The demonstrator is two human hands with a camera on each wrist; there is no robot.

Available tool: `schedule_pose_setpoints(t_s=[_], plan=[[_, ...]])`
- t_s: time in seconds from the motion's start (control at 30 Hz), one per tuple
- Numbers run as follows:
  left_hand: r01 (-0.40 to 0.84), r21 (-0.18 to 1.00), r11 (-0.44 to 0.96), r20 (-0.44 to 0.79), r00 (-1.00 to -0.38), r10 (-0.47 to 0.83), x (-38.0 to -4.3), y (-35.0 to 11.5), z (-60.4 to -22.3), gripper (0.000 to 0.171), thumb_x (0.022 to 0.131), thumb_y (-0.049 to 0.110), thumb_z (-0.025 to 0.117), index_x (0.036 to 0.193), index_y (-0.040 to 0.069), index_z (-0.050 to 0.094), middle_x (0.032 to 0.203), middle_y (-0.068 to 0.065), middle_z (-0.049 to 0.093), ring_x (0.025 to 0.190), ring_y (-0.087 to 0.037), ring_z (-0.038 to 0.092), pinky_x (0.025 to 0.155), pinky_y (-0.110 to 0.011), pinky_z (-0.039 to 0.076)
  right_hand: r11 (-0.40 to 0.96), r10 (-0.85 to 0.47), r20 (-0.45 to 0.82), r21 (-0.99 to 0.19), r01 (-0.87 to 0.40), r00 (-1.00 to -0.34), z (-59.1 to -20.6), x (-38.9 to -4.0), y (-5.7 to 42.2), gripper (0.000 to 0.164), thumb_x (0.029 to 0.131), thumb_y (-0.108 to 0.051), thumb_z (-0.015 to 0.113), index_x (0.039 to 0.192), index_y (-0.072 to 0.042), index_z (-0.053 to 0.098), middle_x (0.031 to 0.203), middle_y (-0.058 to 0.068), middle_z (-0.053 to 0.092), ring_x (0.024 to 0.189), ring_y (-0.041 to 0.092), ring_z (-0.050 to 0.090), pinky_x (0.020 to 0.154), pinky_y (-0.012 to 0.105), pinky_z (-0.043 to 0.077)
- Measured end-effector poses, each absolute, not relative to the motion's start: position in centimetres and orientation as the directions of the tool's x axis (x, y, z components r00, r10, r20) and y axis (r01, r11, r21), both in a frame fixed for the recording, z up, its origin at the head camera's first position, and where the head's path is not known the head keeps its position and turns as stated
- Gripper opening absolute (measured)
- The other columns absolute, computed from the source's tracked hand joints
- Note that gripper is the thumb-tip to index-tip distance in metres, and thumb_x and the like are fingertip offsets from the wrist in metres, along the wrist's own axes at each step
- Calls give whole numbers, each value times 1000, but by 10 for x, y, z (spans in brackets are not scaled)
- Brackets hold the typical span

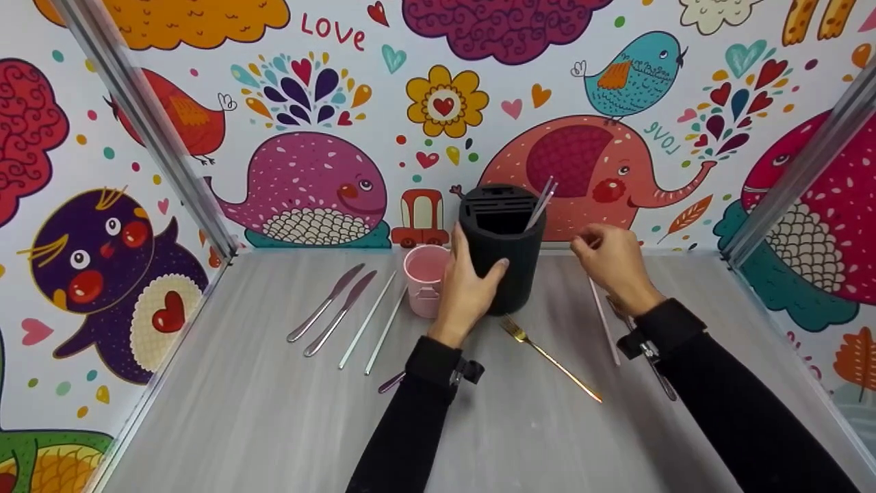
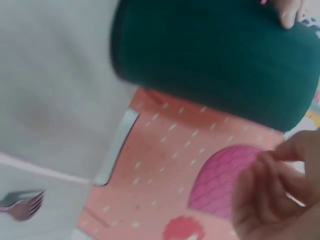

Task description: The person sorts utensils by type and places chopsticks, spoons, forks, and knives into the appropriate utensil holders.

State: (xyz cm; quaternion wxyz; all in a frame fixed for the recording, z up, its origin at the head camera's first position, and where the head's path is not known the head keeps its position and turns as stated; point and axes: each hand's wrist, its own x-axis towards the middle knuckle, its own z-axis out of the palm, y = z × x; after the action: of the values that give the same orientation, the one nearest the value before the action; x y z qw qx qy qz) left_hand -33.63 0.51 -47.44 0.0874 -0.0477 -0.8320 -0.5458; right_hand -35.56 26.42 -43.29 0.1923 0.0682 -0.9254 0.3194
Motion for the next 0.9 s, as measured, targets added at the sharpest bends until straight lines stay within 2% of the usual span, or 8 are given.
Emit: schedule_pose_setpoints(t_s=[0.07, 0.17, 0.27, 0.33, 0.5, 0.57, 0.8, 0.9], plan=[[174, 901, 399, 194, -981, -12, -337, 5, -474, 107, 104, 41, 78, 180, 20, 7, 188, -7, 17, 170, -26, 31, 138, -51, 28, 815, -35, 292, -545, -196, -956, -439, -357, 276, 23, 102, -14, 68, 108, 2, 83, 98, 21, 82, 87, 33, 72, 76, 36, 53], [165, 906, 389, 184, -983, -12, -337, 5, -474, 106, 104, 40, 78, 180, 20, 6, 188, -6, 16, 171, -25, 30, 138, -51, 27, 853, -86, 88, -507, -119, -992, -451, -361, 291, 25, 103, -15, 70, 112, 5, 82, 102, 23, 81, 87, 32, 70, 73, 35, 55], [156, 913, 378, 174, -985, -15, -338, 5, -474, 106, 104, 39, 78, 180, 22, 6, 188, -5, 15, 171, -25, 29, 138, -51, 27, 886, -91, -91, -462, -39, -992, -465, -366, 302, 27, 102, -14, 72, 116, 8, 79, 102, 24, 78, 83, 31, 68, 64, 34, 57], [153, 913, 379, 173, -985, -18, -338, 5, -474, 106, 104, 39, 78, 180, 23, 6, 188, -4, 16, 171, -24, 30, 138, -51, 28, 911, -84, -152, -411, -15, -985, -476, -369, 308, 26, 101, -14, 73, 114, 9, 79, 100, 24, 77, 80, 31, 68, 61, 35, 56], [147, 906, 398, 171, -985, -25, -337, 7, -475, 107, 103, 40, 79, 180, 23, 7, 187, -5, 20, 168, -25, 35, 137, -51, 31, 959, -83, -183, -281, -29, -980, -496, -376, 316, 19, 96, -10, 70, 91, 6, 77, 82, 19, 71, 72, 31, 60, 63, 38, 48], [139, 903, 407, 165, -986, -29, -337, 7, -475, 107, 103, 40, 79, 180, 24, 7, 187, -5, 21, 168, -25, 36, 137, -51, 31, 968, -74, -189, -249, -25, -979, -500, -378, 316, 20, 95, -9, 67, 86, 6, 76, 81, 19, 69, 70, 31, 59, 63, 40, 47], [137, 902, 409, 164, -986, -30, -337, 7, -473, 107, 103, 41, 79, 180, 22, 7, 187, -6, 20, 168, -26, 35, 137, -53, 31, 982, -25, -190, -191, 12, -981, -504, -382, 313, 27, 97, -10, 62, 103, 14, 74, 94, 28, 68, 78, 38, 61, 69, 47, 51], [151, 895, 420, 180, -983, -29, -337, 8, -473, 106, 103, 41, 79, 180, 21, 8, 187, -7, 22, 168, -27, 36, 137, -54, 32, 980, -23, -177, -201, 13, -984, -506, -381, 311, 26, 96, -8, 62, 102, 14, 74, 93, 28, 68, 77, 38, 60, 69, 47, 51]])
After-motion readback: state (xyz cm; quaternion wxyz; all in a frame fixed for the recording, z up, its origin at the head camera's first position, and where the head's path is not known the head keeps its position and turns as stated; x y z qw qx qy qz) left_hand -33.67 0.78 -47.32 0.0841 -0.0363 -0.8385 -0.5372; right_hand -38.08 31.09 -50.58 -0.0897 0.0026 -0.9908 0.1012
